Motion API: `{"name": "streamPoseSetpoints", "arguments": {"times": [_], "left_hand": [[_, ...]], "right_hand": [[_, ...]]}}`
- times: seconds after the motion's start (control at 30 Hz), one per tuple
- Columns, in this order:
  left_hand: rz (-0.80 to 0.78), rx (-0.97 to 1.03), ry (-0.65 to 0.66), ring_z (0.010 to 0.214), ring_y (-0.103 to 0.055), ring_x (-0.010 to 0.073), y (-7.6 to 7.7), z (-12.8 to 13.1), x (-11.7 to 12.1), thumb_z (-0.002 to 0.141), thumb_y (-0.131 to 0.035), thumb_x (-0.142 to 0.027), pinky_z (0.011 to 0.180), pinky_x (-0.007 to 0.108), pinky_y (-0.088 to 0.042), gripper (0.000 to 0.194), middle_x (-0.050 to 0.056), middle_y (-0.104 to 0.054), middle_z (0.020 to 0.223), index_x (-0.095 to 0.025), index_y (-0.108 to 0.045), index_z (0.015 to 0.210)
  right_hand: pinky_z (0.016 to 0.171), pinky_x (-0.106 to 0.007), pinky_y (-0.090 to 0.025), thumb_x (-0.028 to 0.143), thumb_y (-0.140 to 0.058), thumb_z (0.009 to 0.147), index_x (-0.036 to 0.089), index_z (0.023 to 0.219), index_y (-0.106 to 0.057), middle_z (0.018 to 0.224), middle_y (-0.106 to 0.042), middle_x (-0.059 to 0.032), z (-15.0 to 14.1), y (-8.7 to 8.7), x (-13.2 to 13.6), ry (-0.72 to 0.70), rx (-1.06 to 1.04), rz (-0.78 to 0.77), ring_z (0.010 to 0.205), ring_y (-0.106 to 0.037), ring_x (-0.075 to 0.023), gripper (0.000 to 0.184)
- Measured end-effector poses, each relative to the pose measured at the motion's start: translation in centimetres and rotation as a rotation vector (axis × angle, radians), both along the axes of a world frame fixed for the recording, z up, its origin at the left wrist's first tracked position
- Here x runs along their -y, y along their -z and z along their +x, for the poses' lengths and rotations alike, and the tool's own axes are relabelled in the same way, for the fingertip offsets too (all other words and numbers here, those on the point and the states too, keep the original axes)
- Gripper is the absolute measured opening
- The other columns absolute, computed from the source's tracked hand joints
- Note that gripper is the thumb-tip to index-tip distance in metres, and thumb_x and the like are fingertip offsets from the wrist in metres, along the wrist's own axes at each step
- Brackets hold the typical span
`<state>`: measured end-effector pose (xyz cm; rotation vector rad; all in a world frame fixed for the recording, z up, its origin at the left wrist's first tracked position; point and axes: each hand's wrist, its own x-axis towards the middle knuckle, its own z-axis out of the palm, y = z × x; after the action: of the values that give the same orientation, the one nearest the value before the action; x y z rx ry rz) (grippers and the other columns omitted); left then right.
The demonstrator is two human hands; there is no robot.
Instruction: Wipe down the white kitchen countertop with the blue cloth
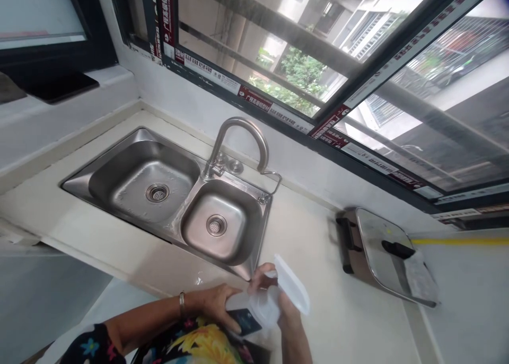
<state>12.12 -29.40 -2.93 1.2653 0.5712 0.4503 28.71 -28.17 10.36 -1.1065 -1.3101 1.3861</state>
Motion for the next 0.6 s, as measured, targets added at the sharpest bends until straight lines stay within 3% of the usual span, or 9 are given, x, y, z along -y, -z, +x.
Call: {"name": "streamPoseSetpoints", "arguments": {"times": [0.13,0.4,0.6], "left_hand": [[-0.006,0.026,0.006,0.067,-0.053,0.0115,-0.1,0.2,-0.1,0.053,-0.089,-0.055,0.059,0.02,-0.043,0.064,-0.003,-0.062,0.079,-0.017,-0.07,0.101],[-0.045,0.068,0.06,0.071,-0.055,0.0127,0.3,0.5,-0.2,0.051,-0.091,-0.055,0.062,0.021,-0.046,0.067,-0.003,-0.063,0.083,-0.018,-0.069,0.103],[-0.007,0.069,0.03,0.074,-0.058,0.015,-0.7,0.3,-0.7,0.053,-0.091,-0.054,0.07,0.024,-0.048,0.066,-0.002,-0.064,0.083,-0.019,-0.07,0.104]], "right_hand": [[0.067,-0.041,-0.054,0.069,-0.06,0.08,0.026,0.109,-0.063,0.099,-0.067,-0.0081,0.8,0.1,-0.5,0.035,-0.069,-0.091,0.08,-0.064,-0.0254,0.052],[0.076,-0.039,-0.054,0.059,-0.053,0.091,0.023,0.099,-0.067,0.094,-0.07,-0.007,1.1,0.0,0.0,0.138,0.079,-0.113,0.083,-0.066,-0.0234,0.04],[0.076,-0.043,-0.058,0.065,-0.067,0.079,0.025,0.106,-0.07,0.108,-0.071,-0.0096,1.5,0.6,0.1,0.066,-0.019,-0.066,0.093,-0.068,-0.0289,0.048]]}}
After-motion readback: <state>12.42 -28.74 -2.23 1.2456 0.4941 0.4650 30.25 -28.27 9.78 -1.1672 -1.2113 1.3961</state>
